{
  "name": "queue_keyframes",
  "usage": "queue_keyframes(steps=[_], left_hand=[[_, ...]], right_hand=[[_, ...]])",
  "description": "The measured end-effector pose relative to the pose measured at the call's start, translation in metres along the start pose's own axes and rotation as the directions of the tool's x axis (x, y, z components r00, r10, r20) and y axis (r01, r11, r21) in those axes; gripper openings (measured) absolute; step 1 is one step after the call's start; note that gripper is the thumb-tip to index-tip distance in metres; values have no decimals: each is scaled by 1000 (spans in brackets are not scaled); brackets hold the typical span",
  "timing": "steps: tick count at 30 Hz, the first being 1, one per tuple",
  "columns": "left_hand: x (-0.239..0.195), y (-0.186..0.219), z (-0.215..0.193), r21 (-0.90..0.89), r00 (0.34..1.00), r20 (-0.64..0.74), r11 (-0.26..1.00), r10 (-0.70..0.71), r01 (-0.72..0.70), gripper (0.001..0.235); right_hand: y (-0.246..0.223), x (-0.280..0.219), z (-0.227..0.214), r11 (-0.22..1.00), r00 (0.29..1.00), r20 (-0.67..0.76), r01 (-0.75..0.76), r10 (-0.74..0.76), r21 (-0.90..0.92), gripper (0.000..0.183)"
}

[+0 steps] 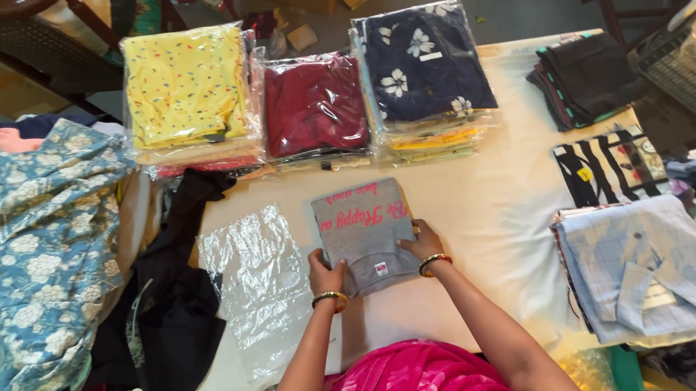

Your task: The person folds a red t-shirt and a grey t-shirt on a table, then places each folded shirt into a clear plastic bag. The shirts are stacked with other packaged clothes on the table.

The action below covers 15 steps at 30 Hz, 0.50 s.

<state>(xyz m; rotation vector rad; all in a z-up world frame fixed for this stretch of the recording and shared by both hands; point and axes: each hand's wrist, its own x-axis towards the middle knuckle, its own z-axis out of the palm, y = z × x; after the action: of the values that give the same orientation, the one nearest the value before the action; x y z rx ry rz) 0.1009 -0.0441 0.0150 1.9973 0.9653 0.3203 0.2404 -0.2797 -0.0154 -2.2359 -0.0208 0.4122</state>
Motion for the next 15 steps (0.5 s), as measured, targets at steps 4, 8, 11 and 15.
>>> queue_keyframes(steps=[4, 8, 11, 15], left_hand=[[8, 0, -7, 83, 889, 280, 931, -363, 355, 69], [11, -69, 28, -383, 884, 447, 863, -138, 328, 50], [8, -76, 34, -570, 885, 465, 752, -39, 332, 54], [-8, -19, 20, -442, 913, 405, 861, -60, 252, 63]], right_hand=[[1, 12, 3, 993, 963, 250, -109, 96, 37, 50], [-19, 3, -8, 930, 945, 322, -171, 61, 325, 50], [-22, 0, -10, 853, 917, 391, -265, 78, 450, 49], [-42, -11, -9, 989, 977, 211, 8, 24, -151, 45]])
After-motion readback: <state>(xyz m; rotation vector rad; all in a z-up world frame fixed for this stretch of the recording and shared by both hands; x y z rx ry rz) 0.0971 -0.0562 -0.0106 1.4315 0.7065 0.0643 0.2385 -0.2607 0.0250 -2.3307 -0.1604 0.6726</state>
